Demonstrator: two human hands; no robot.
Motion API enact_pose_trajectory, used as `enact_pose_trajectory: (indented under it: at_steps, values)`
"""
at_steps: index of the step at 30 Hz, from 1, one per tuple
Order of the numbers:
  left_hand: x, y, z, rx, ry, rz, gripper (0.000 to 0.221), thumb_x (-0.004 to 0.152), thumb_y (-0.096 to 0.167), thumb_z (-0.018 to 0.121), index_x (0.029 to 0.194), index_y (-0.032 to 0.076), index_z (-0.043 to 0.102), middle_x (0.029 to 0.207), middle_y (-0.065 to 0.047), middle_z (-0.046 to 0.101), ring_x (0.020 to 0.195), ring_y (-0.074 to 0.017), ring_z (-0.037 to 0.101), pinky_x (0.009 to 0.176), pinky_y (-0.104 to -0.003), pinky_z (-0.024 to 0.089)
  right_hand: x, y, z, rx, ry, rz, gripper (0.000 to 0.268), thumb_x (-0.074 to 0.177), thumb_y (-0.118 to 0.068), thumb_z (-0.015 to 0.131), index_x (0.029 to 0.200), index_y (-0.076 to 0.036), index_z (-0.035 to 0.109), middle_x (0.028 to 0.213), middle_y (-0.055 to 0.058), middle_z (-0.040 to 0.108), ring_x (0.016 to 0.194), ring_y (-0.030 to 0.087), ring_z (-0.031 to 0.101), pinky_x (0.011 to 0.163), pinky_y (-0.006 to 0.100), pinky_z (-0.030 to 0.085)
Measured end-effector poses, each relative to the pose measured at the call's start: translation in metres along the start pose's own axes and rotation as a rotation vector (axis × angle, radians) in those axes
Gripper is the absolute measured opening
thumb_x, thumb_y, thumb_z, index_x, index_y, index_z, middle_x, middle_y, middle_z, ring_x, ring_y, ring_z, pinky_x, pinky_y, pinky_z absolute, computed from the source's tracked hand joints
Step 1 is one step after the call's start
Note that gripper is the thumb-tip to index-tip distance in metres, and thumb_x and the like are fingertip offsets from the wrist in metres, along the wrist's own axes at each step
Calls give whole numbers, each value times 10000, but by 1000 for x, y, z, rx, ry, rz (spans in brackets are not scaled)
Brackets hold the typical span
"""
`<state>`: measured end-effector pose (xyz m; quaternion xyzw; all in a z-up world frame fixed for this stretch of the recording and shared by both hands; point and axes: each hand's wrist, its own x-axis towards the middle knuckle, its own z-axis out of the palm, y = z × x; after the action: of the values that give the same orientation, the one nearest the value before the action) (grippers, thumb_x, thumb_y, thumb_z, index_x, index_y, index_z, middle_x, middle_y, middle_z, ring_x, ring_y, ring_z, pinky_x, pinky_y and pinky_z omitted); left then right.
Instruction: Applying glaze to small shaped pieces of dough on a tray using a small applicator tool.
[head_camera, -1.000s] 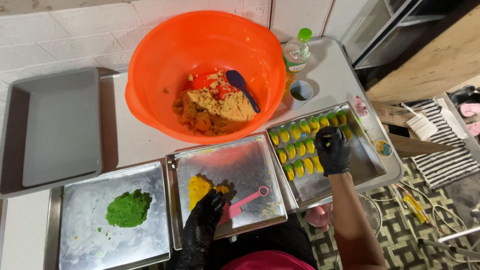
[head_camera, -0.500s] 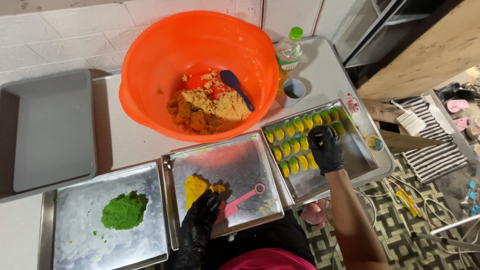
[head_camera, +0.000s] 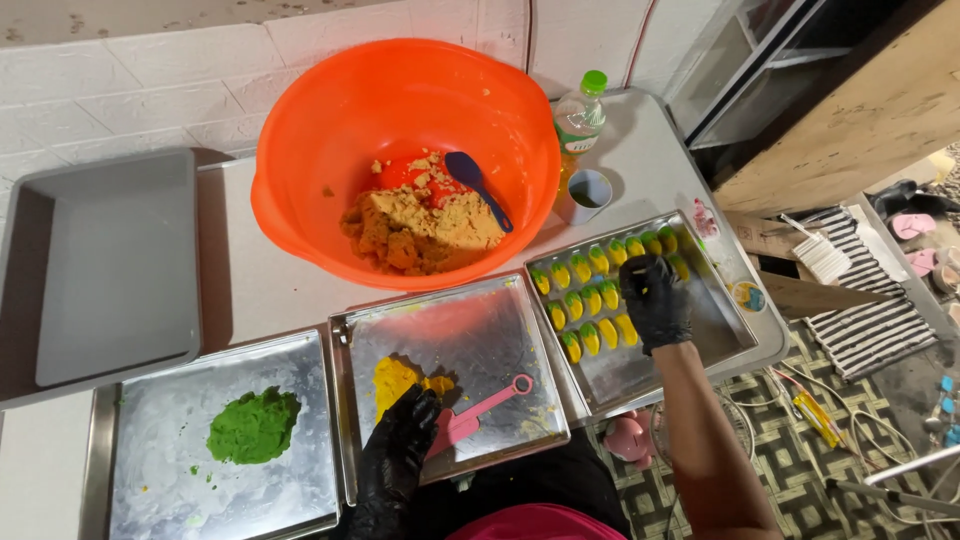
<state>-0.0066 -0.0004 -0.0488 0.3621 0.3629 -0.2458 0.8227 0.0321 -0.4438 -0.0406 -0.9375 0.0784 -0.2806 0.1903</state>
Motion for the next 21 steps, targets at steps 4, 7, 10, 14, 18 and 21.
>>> enact_pose_trajectory:
  at_steps: [4,7,10,14,18,21]
  values:
    - [11,-3,-14,-24,-96,-7,604,1033,297,332,1540,-1,470,1521,-251,539,1387,-385,520,1126,-459,381,45,-14,-20,58,294,-84,59,1016,-128,732,1070,-128,708,1030,89,733,924,301,705,766,415,553]
    - [10,-1,-6,-27,-106,-2,621,1025,325,337,1545,12,470,1534,-239,533,1396,-383,512,1145,-472,364,95,-12,2,229,349,-103,96,1008,-43,756,1091,-89,743,940,143,681,785,330,687,654,410,575]
    - [6,-6,-15,-51,-101,19,615,1026,326,348,1539,14,477,1531,-242,534,1396,-391,510,1148,-480,364,119,6,45,209,239,-70,118,1005,-76,741,1114,-100,779,912,176,664,692,408,688,541,470,610]
    - [1,-9,-34,-100,-80,56,603,1027,327,366,1530,18,490,1524,-249,536,1395,-406,507,1155,-494,363,141,88,151,77,-59,239,126,1003,-378,692,1116,-348,740,951,-21,763,870,297,731,809,451,617]
    - [0,-15,-41,-103,-54,33,596,1028,327,378,1523,20,499,1520,-253,537,1395,-416,505,1159,-504,362,138,95,161,421,-46,498,102,943,-329,700,1022,-316,764,856,-23,758,716,200,704,737,390,571]
    - [9,-18,-39,-95,-63,14,588,1029,328,390,1517,22,508,1516,-257,538,1395,-426,503,1163,-514,362,127,45,87,-13,-41,182,113,1027,-336,683,1115,-323,754,1009,11,754,885,335,730,784,472,601]
